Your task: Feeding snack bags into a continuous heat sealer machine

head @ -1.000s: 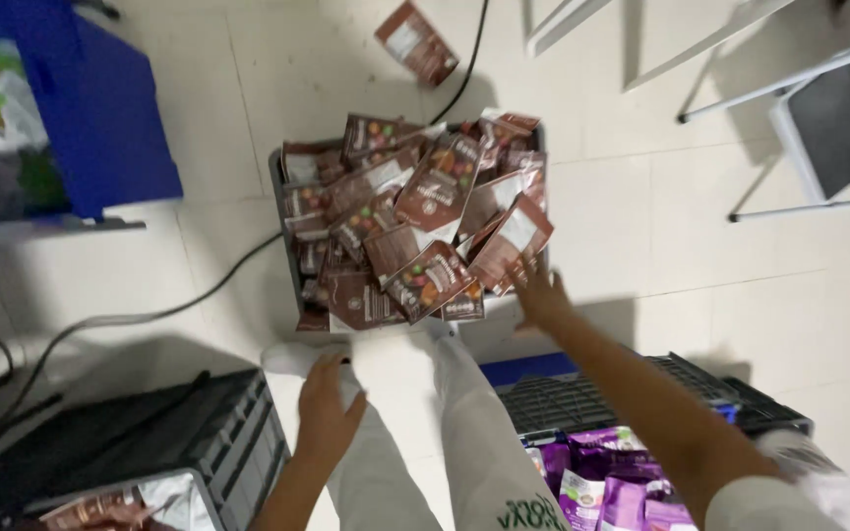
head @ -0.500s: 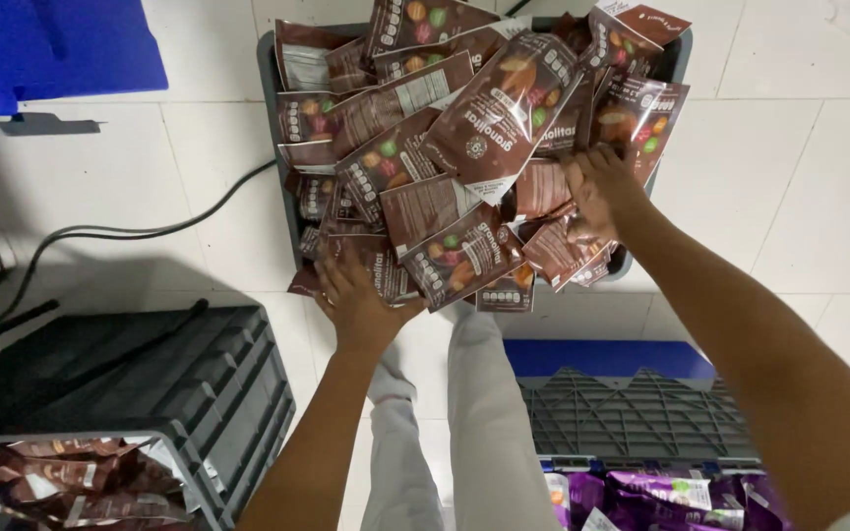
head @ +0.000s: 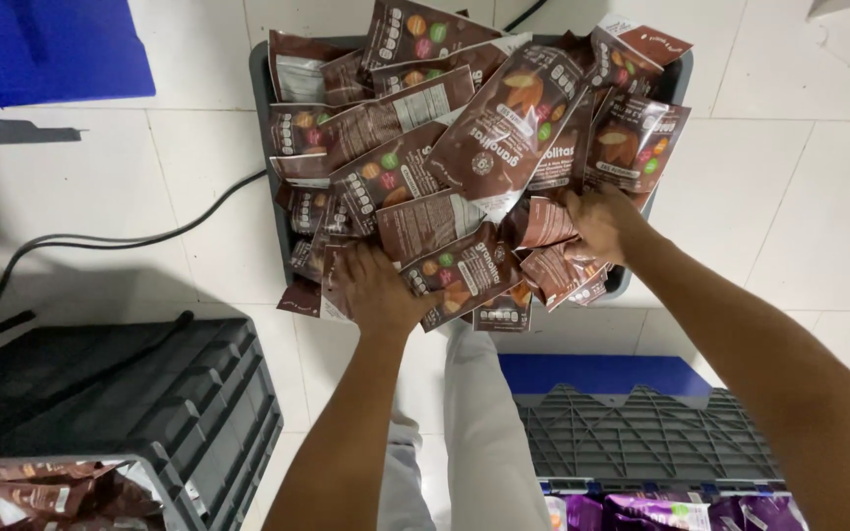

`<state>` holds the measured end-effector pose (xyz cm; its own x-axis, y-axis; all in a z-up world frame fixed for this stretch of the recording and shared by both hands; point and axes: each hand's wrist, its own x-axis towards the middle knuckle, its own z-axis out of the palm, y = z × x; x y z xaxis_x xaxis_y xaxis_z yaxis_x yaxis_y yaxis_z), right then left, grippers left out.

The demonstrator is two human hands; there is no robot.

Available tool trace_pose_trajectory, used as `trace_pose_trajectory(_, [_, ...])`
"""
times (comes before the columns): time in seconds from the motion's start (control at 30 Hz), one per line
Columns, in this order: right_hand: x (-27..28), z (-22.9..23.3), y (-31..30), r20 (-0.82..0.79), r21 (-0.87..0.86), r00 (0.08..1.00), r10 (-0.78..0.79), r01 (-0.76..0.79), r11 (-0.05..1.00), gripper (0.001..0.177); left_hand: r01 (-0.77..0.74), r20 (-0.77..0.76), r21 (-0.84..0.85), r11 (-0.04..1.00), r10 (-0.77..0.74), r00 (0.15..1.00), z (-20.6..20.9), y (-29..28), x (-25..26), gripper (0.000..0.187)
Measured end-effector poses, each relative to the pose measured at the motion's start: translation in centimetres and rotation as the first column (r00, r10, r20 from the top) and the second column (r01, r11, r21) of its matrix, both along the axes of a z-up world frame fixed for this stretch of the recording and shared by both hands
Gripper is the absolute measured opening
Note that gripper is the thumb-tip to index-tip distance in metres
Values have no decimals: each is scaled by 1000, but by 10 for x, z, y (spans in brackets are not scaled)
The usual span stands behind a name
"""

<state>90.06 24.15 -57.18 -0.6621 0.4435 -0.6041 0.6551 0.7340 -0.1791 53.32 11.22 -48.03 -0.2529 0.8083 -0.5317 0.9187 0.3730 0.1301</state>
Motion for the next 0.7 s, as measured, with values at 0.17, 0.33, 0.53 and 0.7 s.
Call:
trace_pose_trajectory(0.17, [-17,32,5,-68,-54,996,48,-52,997,103,3,101,-113,994,8,995,-1,16,-16,113])
trace_pose_trajectory(0.33, [-29,62,-8,-136,-7,991,-1,0,1000,109,-14,264,-286,958,93,960,-5,13,-21,99])
trace_pose_trajectory(0.53, [-52,123,-3,21,-221,987,-159,160,962,90,9,410,-250,968,97,907,7,8,-11,62])
trace_pose_trajectory(0.7, [-19,103,-37,161,-378,942,-295,335,863,81,8,584,-211,977,120,803,85,5,-17,47])
